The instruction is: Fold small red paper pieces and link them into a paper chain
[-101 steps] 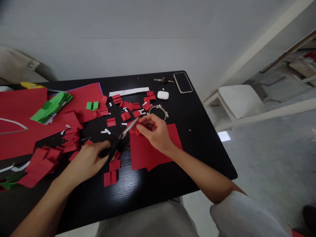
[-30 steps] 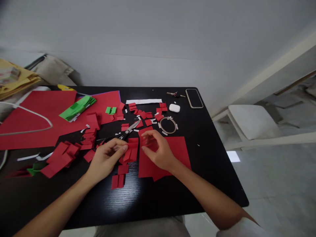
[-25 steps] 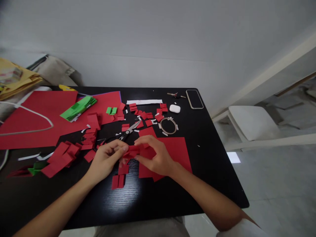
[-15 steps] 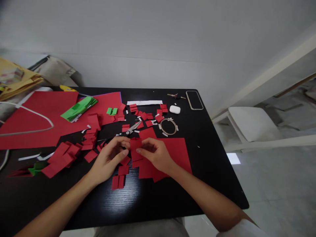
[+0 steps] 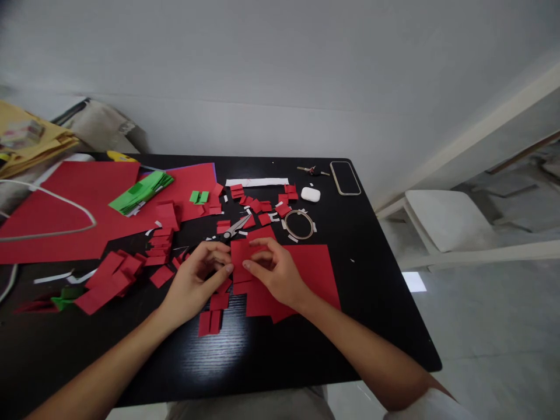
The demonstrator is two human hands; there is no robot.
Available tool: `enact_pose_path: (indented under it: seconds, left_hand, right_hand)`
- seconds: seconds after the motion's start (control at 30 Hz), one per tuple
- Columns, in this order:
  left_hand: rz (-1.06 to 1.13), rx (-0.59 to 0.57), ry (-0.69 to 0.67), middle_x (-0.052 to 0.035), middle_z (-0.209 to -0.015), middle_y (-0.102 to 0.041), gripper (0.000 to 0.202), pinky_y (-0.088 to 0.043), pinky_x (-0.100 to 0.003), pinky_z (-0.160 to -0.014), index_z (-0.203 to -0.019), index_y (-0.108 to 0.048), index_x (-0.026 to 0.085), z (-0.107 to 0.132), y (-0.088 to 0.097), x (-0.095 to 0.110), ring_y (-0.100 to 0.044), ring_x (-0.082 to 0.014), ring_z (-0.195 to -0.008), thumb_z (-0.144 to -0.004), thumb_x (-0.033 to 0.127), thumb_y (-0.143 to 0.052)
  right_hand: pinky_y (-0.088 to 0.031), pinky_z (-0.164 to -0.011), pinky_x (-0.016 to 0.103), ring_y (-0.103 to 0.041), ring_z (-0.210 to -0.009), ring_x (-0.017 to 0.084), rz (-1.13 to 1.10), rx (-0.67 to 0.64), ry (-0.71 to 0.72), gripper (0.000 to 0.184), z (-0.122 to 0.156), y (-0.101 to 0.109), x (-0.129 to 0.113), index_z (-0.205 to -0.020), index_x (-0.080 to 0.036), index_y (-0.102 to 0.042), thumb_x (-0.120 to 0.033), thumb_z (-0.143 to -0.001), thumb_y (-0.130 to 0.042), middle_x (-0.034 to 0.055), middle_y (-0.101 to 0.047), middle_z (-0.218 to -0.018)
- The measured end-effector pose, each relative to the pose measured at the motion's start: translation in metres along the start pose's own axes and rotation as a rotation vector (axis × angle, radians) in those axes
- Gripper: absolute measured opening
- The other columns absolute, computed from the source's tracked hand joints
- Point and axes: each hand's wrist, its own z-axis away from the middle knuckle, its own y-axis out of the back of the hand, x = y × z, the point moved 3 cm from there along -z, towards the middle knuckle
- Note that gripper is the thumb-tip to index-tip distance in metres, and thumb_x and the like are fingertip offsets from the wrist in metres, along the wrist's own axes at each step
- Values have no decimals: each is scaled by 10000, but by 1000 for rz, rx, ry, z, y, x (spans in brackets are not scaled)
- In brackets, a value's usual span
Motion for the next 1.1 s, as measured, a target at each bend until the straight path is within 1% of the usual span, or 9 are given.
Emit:
enact_pose_path:
  seconds: [0.1, 0.2, 0.37, 0.5, 0.57, 0.7, 0.83, 0.97, 1.1]
  left_hand:
    - [-6, 3, -5, -8, -901, -713, 280, -552, -277, -766, -1169, -614, 214, 1, 0, -2, -670, -147, -788, -924, 306, -714]
    - [-76, -23, -38, -17, -903, -735, 183, -541, -272, -759, -1067, -690, 207, 1, 1, -1, -664, -145, -784, -931, 324, -723]
    - [-160, -40, -58, 4, -761, -680, 157, -501, -242, -660, -896, -718, 184, 3, 2, -1, -597, -123, -686, -938, 335, -717]
    - [-114, -41, -86, 14, -779, -686, 98, -508, -223, -652, -984, -706, 193, 3, 1, 3, -607, -113, -681, -951, 284, -689]
    - [-107, -45, -124, 5, -818, -711, 97, -512, -216, -651, -1027, -717, 200, 3, 1, 6, -620, -109, -686, -961, 229, -652]
    - [-150, -82, -204, -18, -853, -730, 146, -509, -219, -641, -1000, -753, 203, 4, 4, 11, -635, -110, -689, -966, 165, -616]
    - [-189, -121, -330, -47, -938, -754, 194, -548, -246, -738, -994, -761, 204, 5, 6, 18, -705, -137, -825, -987, 123, -585]
    - [-250, -79, -475, -52, -979, -760, 237, -577, -252, -797, -1031, -769, 209, 7, 6, 23, -736, -144, -897, -967, 60, -596]
    - [-319, -58, -562, -62, -1021, -762, 269, -592, -241, -786, -1059, -770, 205, 9, 5, 24, -743, -145, -909, -943, 30, -601]
  right_hand:
    - [-574, -765, 312, -736, -821, 186, 22, -43, 58, 218, 1, -3, -1, -993, -216, -705, -342, -846, -805, 26, -767, -881]
    - [-590, -818, 319, -742, -850, 186, 15, -80, 113, 137, 1, -4, -4, -902, -214, -720, -316, -857, -799, 25, -774, -904]
    - [-586, -754, 299, -727, -787, 173, 5, -96, 103, 127, 3, -5, -5, -885, -211, -723, -319, -868, -787, 20, -772, -864]
    - [-563, -690, 279, -719, -768, 169, -6, -66, 78, 126, 3, -4, -3, -923, -218, -729, -302, -850, -789, 18, -772, -854]
    - [-556, -691, 277, -722, -778, 168, -18, -59, 83, 106, 3, -3, -3, -956, -226, -743, -276, -864, -764, 17, -776, -855]
    - [-559, -764, 289, -729, -837, 166, -68, -93, 114, 84, 2, 0, -5, -935, -233, -775, -220, -882, -711, 19, -782, -891]
    - [-557, -794, 298, -710, -835, 160, -102, -100, 125, 117, 1, 4, -8, -917, -229, -789, -226, -905, -673, 19, -766, -885]
    - [-579, -805, 302, -728, -878, 170, -172, -117, 80, 127, 3, 2, -7, -998, -240, -785, -304, -891, -761, 27, -781, -955]
    - [-599, -803, 300, -746, -849, 167, -159, -130, 55, 167, 2, -1, -4, -974, -243, -799, -332, -840, -841, 21, -796, -918]
